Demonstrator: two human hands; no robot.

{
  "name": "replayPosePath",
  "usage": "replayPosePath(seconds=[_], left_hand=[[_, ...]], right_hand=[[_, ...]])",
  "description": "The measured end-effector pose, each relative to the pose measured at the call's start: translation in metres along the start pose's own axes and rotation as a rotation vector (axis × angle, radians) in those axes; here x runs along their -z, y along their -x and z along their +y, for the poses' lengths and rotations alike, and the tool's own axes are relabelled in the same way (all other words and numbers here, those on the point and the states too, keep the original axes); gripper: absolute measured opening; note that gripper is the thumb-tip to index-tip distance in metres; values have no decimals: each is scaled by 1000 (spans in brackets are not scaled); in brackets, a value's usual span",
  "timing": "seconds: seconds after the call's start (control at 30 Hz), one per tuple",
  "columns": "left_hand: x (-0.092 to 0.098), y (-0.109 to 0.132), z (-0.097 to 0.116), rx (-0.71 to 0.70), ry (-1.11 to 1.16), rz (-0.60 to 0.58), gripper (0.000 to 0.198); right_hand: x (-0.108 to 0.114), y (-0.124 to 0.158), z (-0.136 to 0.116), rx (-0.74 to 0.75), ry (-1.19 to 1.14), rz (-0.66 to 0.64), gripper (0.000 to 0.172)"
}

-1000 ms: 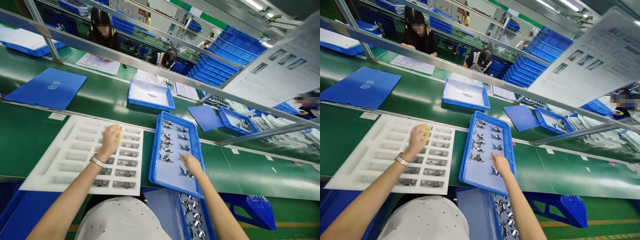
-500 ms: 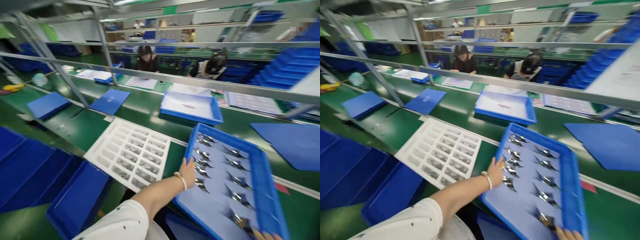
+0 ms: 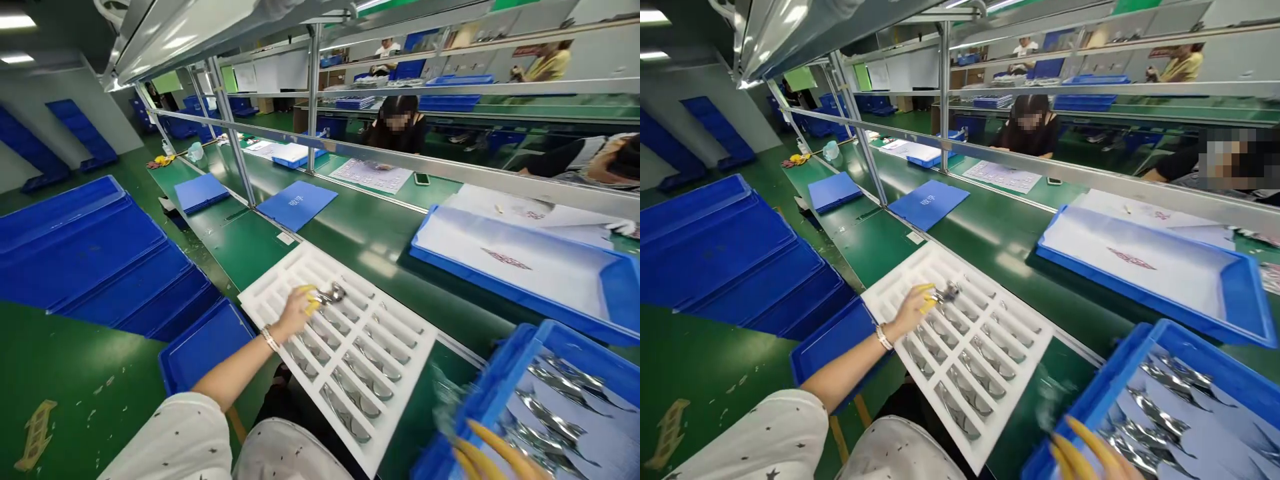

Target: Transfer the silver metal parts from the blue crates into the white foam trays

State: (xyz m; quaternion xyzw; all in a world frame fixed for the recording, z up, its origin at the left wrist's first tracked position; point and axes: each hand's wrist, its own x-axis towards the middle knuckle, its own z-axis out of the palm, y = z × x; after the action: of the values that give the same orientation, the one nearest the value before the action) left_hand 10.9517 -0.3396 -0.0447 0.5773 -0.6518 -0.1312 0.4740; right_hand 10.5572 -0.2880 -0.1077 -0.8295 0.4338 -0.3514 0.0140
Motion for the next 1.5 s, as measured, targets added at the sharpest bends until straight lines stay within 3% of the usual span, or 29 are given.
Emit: replayPosePath(seconds=[0.07,0.13,0.23,0.3,0.4,0.53,0.7,0.8,0.87,1.0,1.07,1.27,1.4,1.5], left_hand=[[53,-1,-41,152,-49,141,15],[91,3,-75,276,-95,217,12],[118,12,-114,362,-85,210,8],[121,15,-131,367,-61,190,8],[115,16,-145,353,-57,163,11],[107,15,-146,325,-128,102,10],[107,16,-139,321,-237,66,8],[107,16,-138,331,-275,75,7],[107,16,-137,322,-301,58,8],[107,18,-136,284,-301,23,11],[110,18,-135,283,-275,13,12],[123,15,-143,246,-157,-57,10],[122,14,-145,233,-141,-58,10],[117,14,-142,243,-199,-59,9]], right_hand=[[-31,-47,-59,127,-84,-34,17],[-74,-100,-125,239,-179,-122,18],[-137,-157,-202,296,-233,-269,21],[-165,-169,-223,293,-197,-369,22],[-180,-165,-221,314,-127,-492,27],[-175,-162,-216,335,-72,-638,33],[-171,-185,-232,235,76,-920,35],[-168,-195,-241,228,121,-1023,41],[-171,-196,-247,234,145,-1008,38],[-188,-187,-256,268,188,-791,28],[-196,-184,-257,291,205,-744,26],[-187,-197,-236,257,2,-897,30],[-173,-194,-228,184,-87,-852,37],[-174,-190,-234,162,-48,-815,35]])
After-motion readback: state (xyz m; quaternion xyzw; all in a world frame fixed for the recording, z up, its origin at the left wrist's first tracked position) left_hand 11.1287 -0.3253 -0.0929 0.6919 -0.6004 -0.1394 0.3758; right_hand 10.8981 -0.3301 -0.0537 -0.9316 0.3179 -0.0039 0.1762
